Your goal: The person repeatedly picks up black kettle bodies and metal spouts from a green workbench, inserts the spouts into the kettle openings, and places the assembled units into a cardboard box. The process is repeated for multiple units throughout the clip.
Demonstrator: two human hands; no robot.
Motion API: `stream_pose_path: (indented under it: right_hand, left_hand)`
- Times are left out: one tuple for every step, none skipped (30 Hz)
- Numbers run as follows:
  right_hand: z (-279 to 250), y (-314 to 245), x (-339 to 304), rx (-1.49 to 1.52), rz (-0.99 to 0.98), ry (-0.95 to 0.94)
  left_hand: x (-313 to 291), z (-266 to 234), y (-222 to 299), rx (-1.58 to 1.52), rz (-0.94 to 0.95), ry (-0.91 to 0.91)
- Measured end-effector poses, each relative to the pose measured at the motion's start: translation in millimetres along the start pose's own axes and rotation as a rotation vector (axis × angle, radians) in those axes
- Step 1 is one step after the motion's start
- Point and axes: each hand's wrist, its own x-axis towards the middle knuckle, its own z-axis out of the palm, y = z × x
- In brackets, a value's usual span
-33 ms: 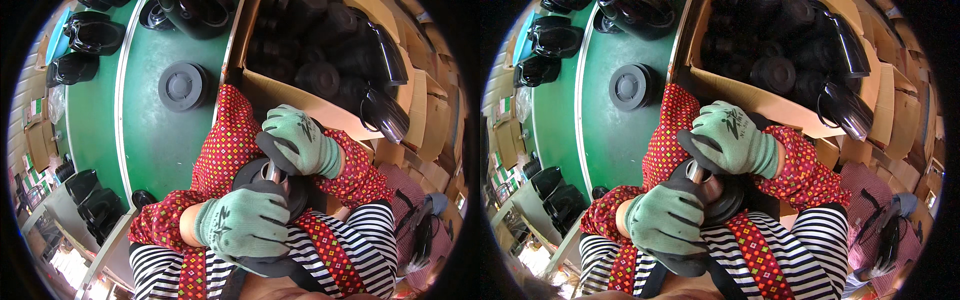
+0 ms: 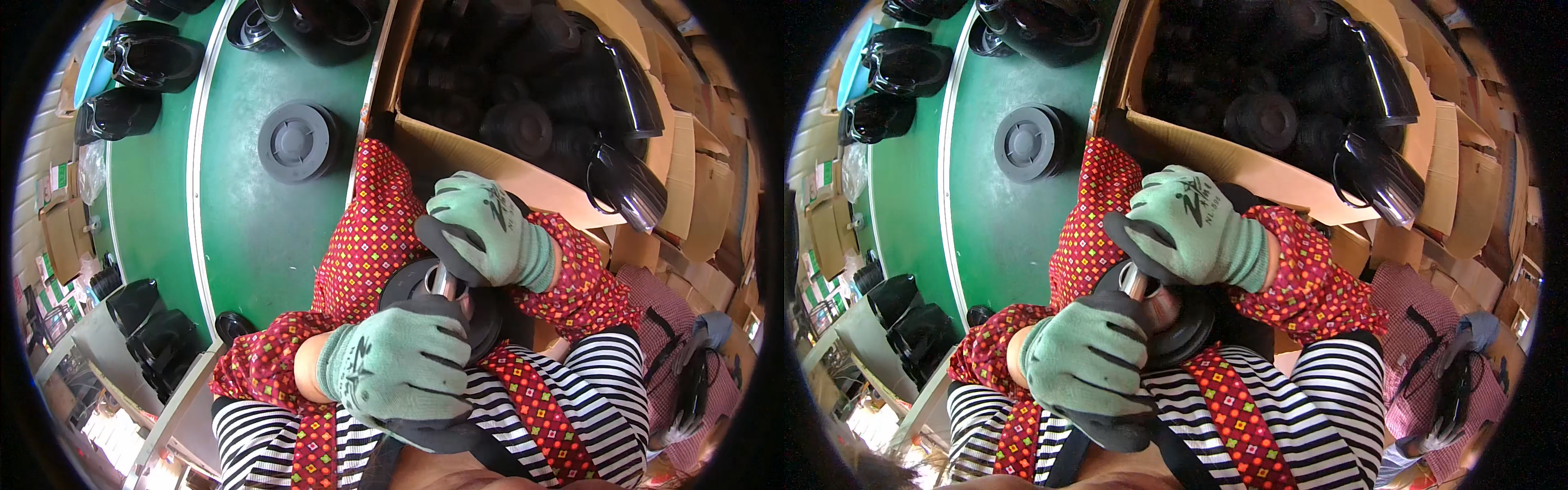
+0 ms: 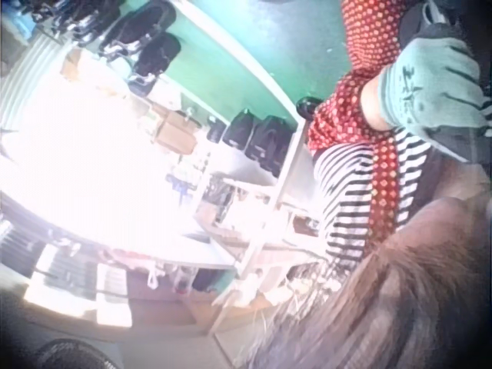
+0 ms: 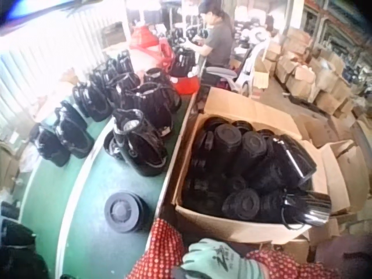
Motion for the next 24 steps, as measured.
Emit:
stream_pose_path:
  right_hand:
    - [-1.7, -3.6, -3.9, -0.002, 0.056, -0.011]
    - [10.6, 4.0, -8.2, -0.08, -0.078, 0.144]
    - [18.7, 8.3, -9.5, -0.121, -0.111, 0.222]
    - [26.2, 12.6, -11.1, -0.167, -0.136, 0.301]
    - [34.4, 17.1, -11.9, -0.212, -0.161, 0.384]
    - [37.0, 11.7, -13.2, -0.238, -0.061, 0.412]
    - [38.8, 5.3, -14.8, -0.263, 0.039, 0.442]
    - [29.0, 6.2, -11.9, 0.149, 0.179, 0.438]
    - [3.4, -18.2, -4.1, 0.261, 0.228, 0.428]
    - [-5.6, -32.1, -7.5, 0.376, 0.259, 0.437]
    - [-10.3, -45.7, -18.2, 0.487, 0.298, 0.457]
    - [-12.2, -56.8, -32.7, 0.545, 0.324, 0.378]
    - [-13.8, -66.8, -46.9, 0.597, 0.351, 0.297]
    - [-14.2, -70.8, -55.8, 0.479, 0.249, 0.206]
    - [-12.3, -77.4, -60.5, 0.356, 0.147, 0.116]
    - [-6.7, -89.4, -62.6, 0.236, 0.145, 0.08]
    - [-0.3, -100.1, -63.2, 0.12, 0.132, 0.031]
    - [9.5, -105.5, -67.9, 0.051, 0.121, 0.122]
    - [21.1, -97.8, -70.6, 0.034, 0.068, 0.209]
    - [27.6, -97.8, -72.0, 0.026, 0.074, 0.244]
    - [32.3, -97.9, -72.4, 0.019, 0.078, 0.282]
    - [37.4, -98.2, -69.4, 0.093, 0.086, 0.331]
    - [38.3, -97.2, -65.8, 0.118, 0.096, 0.351]
    - [37.4, -93.0, -63.7, 0.126, 0.106, 0.387]
  left_hand:
    - [-2.7, -2.4, 0.4, -0.007, 0.019, 0.021]
    - [-2.4, -2.2, -5.0, 0.053, 0.039, 0.025]
    - [-0.3, -2.7, -8.8, 0.122, 0.058, 0.03]
    - [7.8, -3.3, -12.5, 0.191, -0.023, 0.048]
    - [11.5, -8.0, -18.4, 0.236, -0.098, 0.048]
    - [8.2, -9.6, -26.2, 0.314, -0.086, 0.051]
    - [6.0, -12.7, -29.4, 0.392, -0.075, 0.051]
    - [3.9, -20.8, -23.5, 0.476, -0.096, 0.023]
    - [-1.0, -32.3, -14.2, 0.566, -0.125, 0.005]
    - [-10.2, -38.7, -11.8, 0.635, -0.109, 0.074]
    - [-18.1, -45.7, -7.0, 0.776, -0.126, 0.117]
    - [-30.2, -46.5, -1.1, 0.87, -0.151, 0.225]
    - [-44.2, -47.7, 5.2, 1.007, -0.265, 0.261]
    - [-59.1, -50.0, 7.1, 1.107, -0.339, 0.252]
    - [-76.6, -52.0, 6.3, 1.204, -0.41, 0.247]
    - [-100.5, -56.2, 0.0, 1.228, -0.464, 0.258]
    - [-128.0, -56.1, -9.1, 1.26, -0.528, 0.283]
    - [-144.5, -56.0, -22.2, 1.318, -0.593, 0.273]
    - [-169.6, -52.8, -28.6, 1.349, -0.68, 0.242]
    - [-193.7, -50.2, -40.3, 1.42, -0.759, 0.208]
    - [-206.6, -47.9, -47.4, 1.424, -0.749, 0.207]
    - [-209.2, -45.2, -53.2, 1.375, -0.755, 0.206]
    - [-212.3, -38.3, -57.6, 1.321, -0.791, 0.226]
    - [-212.5, -34.7, -61.0, 1.338, -0.783, 0.189]
